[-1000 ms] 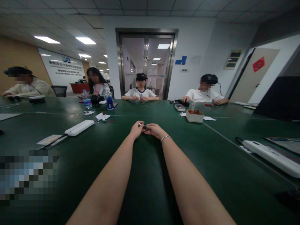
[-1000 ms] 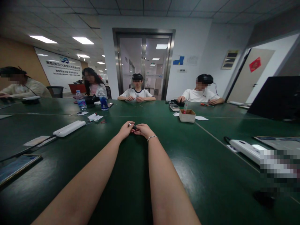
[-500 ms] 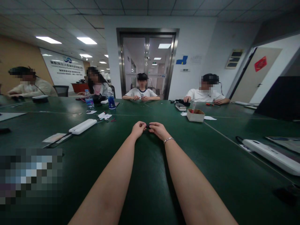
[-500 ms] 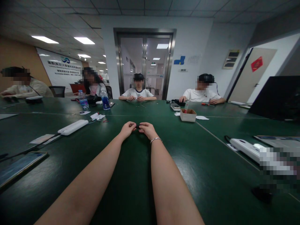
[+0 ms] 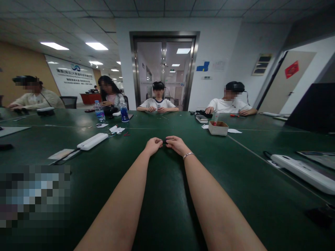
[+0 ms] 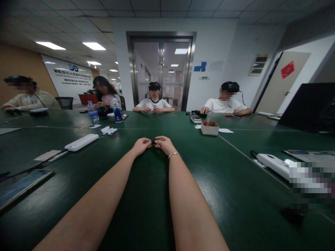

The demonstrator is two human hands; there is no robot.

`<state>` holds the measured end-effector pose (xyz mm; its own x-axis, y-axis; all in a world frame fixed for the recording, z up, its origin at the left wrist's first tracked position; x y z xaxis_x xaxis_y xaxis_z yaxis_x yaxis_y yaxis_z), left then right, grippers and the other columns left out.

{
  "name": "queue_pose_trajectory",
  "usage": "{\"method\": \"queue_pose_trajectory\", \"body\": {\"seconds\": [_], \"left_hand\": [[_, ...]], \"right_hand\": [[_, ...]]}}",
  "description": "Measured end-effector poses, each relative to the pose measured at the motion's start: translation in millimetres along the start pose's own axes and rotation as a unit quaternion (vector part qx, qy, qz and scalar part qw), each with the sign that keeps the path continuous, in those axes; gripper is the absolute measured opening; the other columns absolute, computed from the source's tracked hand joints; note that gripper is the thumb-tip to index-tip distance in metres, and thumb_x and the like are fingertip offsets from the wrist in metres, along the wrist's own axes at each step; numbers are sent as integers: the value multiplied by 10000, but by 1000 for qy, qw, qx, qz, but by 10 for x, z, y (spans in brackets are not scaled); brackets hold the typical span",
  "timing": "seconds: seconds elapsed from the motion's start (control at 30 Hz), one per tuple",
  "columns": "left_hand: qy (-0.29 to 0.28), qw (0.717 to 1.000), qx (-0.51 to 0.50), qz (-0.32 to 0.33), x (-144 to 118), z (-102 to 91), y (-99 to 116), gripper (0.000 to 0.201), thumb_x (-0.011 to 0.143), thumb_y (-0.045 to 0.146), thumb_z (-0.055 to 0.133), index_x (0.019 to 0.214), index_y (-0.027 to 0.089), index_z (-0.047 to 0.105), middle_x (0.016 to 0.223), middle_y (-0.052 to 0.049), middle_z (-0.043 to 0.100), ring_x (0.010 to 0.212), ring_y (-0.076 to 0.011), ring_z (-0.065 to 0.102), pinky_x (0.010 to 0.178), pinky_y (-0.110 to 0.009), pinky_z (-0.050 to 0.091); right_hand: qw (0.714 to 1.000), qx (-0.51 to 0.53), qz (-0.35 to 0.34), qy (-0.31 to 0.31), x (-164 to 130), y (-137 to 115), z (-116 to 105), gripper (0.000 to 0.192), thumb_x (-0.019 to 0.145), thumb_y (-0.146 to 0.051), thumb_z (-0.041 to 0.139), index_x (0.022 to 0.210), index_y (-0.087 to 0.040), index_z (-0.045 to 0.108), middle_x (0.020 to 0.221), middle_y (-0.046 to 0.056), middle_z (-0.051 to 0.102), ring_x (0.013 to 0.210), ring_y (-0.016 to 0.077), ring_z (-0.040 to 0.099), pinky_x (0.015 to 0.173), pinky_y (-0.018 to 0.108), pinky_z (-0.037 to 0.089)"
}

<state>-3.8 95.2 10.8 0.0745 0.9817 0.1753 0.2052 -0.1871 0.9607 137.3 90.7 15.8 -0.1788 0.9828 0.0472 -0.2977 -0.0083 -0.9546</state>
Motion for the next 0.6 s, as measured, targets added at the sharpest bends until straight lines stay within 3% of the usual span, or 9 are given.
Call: {"method": "queue_pose_trajectory", "body": {"seconds": [0.23, 0.6], "left_hand": [[-48, 997, 40, 36, -30, -28, 28, 201, 762, 301, 596, 840, 117, 621, 703, -47, 631, 624, -122, 577, 642, -263, 464], [-64, 995, 63, 36, -42, -57, 36, 321, 777, 430, 504, 794, 128, 612, 649, -9, 568, 564, -106, 512, 568, -238, 414]], "right_hand": [[1000, -1, -1, -3, -15, -7, -3, 178, 719, 41, 592, 830, -98, 594, 613, 13, 601, 476, 84, 581, 456, 163, 487], [1000, -4, 5, -7, -40, -28, 27, 150, 758, 14, 570, 827, -111, 616, 667, 26, 618, 492, 86, 594, 474, 168, 509]]}}
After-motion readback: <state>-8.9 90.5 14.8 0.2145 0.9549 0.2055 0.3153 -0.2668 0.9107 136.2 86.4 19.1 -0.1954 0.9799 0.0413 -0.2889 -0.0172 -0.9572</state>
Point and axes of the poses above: each hand's wrist, its own x-axis towards the middle knuckle, its own z-axis out of the palm, y = z × x, the point moved 6 cm from there along x, towards the middle knuckle
